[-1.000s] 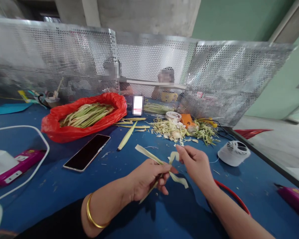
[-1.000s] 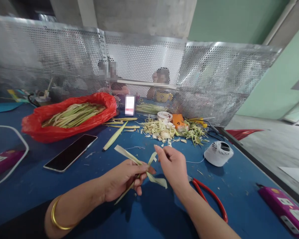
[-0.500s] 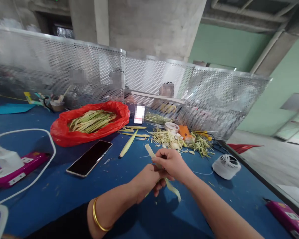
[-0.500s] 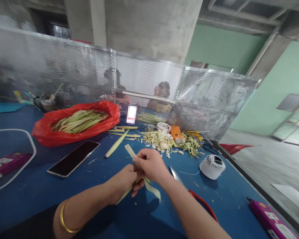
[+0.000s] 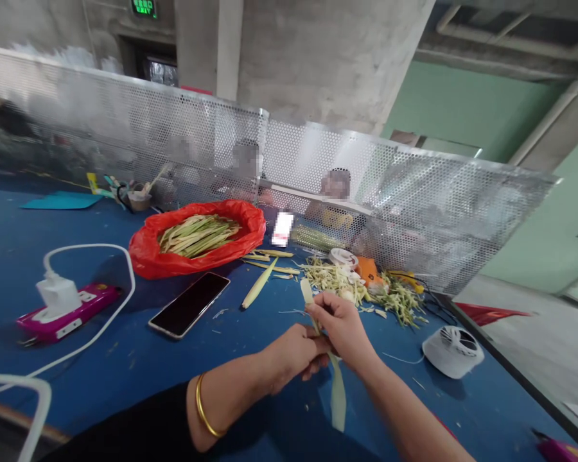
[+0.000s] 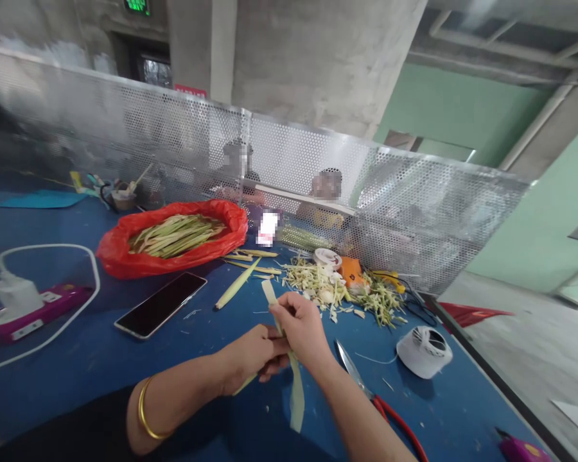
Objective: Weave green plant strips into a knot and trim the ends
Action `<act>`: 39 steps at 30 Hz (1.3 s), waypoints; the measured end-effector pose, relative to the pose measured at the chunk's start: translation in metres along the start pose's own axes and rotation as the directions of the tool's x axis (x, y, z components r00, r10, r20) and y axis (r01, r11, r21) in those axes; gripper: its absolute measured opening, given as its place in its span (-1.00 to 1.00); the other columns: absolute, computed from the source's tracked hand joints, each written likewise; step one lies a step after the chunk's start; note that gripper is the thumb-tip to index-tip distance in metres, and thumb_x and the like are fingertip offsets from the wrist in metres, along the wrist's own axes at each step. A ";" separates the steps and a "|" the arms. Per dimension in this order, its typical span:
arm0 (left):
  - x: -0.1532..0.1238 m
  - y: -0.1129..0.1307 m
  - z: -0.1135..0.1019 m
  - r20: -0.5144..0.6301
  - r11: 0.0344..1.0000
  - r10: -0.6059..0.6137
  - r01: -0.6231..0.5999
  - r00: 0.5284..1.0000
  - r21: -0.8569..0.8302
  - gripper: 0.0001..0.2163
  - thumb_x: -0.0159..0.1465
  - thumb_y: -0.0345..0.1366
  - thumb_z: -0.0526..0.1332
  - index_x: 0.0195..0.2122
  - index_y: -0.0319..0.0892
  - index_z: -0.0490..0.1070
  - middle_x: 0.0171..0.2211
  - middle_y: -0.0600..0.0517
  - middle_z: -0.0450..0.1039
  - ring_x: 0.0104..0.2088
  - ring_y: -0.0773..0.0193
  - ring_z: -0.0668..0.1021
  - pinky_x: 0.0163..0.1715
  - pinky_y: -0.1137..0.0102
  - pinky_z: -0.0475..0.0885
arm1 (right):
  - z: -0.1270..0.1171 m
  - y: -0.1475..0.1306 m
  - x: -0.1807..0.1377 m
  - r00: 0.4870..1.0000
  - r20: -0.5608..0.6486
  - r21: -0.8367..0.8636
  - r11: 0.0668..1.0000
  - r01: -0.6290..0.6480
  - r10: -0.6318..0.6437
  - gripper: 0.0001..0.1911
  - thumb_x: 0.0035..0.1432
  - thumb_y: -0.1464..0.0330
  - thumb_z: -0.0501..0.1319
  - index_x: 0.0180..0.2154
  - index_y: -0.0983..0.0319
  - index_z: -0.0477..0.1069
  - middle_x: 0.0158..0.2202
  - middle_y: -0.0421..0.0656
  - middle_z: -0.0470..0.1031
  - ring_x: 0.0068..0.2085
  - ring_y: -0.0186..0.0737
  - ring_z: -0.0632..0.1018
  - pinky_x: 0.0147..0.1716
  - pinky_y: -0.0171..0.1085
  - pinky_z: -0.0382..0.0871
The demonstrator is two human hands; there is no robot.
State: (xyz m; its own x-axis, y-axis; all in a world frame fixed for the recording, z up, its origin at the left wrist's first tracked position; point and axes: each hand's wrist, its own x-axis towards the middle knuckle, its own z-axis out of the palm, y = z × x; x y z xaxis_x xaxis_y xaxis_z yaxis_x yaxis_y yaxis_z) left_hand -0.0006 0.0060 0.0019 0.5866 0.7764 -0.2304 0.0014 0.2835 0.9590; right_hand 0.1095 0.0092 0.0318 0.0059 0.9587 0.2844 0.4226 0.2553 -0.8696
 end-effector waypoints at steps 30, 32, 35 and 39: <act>0.018 0.034 -0.021 0.060 0.991 -0.101 0.106 0.993 -0.085 -0.71 0.10 -0.08 0.22 -0.46 -0.26 0.42 -0.60 0.11 0.32 -0.67 0.48 0.23 -0.65 0.47 0.00 | -0.027 -0.001 0.015 0.977 -0.151 -0.157 0.979 0.127 -0.151 -0.82 0.18 0.25 0.14 -0.37 0.20 0.41 -0.42 -0.18 0.45 -0.37 -0.24 0.43 -0.38 -0.33 0.27; 0.018 0.043 -0.026 0.052 0.973 -0.114 0.122 0.992 -0.197 -0.63 0.14 -0.01 0.19 -0.32 -0.29 0.48 -0.56 0.10 0.33 -0.65 0.49 0.24 -0.64 0.49 0.00 | -0.038 -0.002 0.018 0.966 -0.228 -0.199 0.977 0.079 -0.125 -0.68 0.21 0.16 0.10 -0.49 0.21 0.37 -0.52 -0.19 0.41 -0.44 -0.25 0.41 -0.41 -0.32 0.24; 0.017 0.050 -0.032 -0.014 0.959 -0.092 0.085 0.996 -0.270 -0.62 0.20 -0.04 0.15 -0.23 -0.31 0.50 -0.55 0.08 0.34 -0.64 0.49 0.27 -0.63 0.50 0.04 | -0.045 0.004 0.022 0.996 -0.084 -0.202 0.979 -0.033 0.016 -0.49 0.21 0.03 0.05 -0.62 0.22 0.34 -0.62 -0.20 0.34 -0.51 -0.26 0.37 -0.45 -0.30 0.21; 0.019 0.047 -0.035 -0.089 0.962 -0.044 0.018 0.995 -0.274 -0.69 0.21 -0.13 0.16 -0.18 -0.26 0.49 -0.53 0.09 0.35 -0.63 0.48 0.29 -0.61 0.50 0.07 | -0.036 0.017 0.027 0.993 -0.063 -0.077 0.992 -0.104 0.099 -0.47 0.11 -0.06 0.11 -0.59 0.23 0.41 -0.59 -0.20 0.37 -0.48 -0.25 0.37 -0.49 -0.31 0.19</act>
State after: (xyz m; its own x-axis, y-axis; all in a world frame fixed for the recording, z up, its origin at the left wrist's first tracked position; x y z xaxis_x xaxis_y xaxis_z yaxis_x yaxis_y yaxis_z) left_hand -0.0171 0.0539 0.0369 0.5115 0.8101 -0.2865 -0.2096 0.4410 0.8727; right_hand 0.1499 0.0348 0.0389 0.1047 0.9696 0.2212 0.4879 0.1438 -0.8610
